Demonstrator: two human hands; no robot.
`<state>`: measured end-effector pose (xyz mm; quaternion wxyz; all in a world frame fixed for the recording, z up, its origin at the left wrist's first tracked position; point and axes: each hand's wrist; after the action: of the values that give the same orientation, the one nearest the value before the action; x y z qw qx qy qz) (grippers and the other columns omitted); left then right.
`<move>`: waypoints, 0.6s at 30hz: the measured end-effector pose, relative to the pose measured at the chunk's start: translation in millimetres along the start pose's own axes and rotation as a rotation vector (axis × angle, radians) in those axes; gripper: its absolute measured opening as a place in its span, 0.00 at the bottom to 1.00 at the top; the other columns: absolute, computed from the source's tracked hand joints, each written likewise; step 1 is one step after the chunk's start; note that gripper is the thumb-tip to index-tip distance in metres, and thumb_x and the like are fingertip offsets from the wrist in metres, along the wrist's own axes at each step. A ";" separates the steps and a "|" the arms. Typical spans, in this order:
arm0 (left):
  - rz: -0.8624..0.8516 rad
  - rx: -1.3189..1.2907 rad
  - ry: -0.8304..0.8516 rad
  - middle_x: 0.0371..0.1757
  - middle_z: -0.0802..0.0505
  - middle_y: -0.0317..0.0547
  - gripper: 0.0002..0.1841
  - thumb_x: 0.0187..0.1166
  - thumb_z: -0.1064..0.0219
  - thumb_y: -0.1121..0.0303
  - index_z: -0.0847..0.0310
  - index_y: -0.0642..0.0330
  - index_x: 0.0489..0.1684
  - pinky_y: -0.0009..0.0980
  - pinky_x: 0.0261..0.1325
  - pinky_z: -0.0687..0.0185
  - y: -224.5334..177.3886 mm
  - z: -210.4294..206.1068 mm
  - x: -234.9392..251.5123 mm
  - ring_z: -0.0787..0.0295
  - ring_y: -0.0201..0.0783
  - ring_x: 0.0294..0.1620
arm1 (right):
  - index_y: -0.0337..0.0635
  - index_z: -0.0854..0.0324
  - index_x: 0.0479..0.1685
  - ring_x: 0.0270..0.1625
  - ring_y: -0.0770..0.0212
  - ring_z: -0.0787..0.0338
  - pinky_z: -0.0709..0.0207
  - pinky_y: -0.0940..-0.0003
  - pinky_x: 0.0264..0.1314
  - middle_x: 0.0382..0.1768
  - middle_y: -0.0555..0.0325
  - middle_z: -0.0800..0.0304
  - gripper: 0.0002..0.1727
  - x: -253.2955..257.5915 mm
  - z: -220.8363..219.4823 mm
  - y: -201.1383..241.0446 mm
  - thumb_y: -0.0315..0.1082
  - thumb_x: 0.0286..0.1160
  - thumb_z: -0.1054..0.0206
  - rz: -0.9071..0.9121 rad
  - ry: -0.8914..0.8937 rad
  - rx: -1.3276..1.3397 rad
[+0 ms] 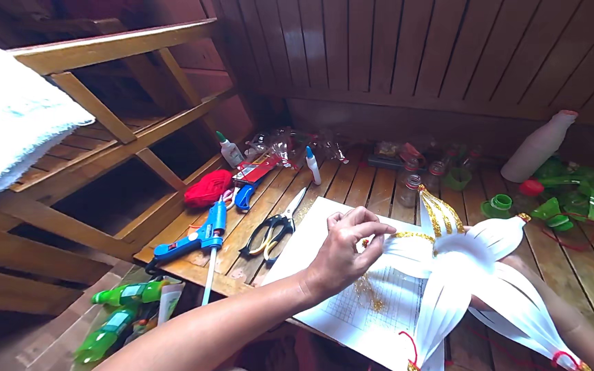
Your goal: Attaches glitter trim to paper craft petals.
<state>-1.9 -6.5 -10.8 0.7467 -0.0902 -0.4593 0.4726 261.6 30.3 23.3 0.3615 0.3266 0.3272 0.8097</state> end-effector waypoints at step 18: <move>-0.135 0.121 -0.036 0.42 0.11 0.40 0.20 0.72 0.37 0.75 0.05 0.49 0.57 0.47 0.64 0.38 2.5 -1.8 -10.9 0.17 0.31 0.48 | 0.18 0.17 0.47 0.51 0.83 0.15 0.30 0.91 0.61 0.42 0.48 0.07 0.13 -1.9 -2.0 -19.6 0.24 0.77 0.39 0.072 -0.018 -0.020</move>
<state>-3.5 -13.2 -19.8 0.7725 -0.0052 -0.4482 0.4498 268.3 38.5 6.6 0.3384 0.3417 0.3038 0.8224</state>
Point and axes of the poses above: each hand's wrist, its own x-axis towards the middle knuckle, its own z-axis out of the back of the hand, y = z × x
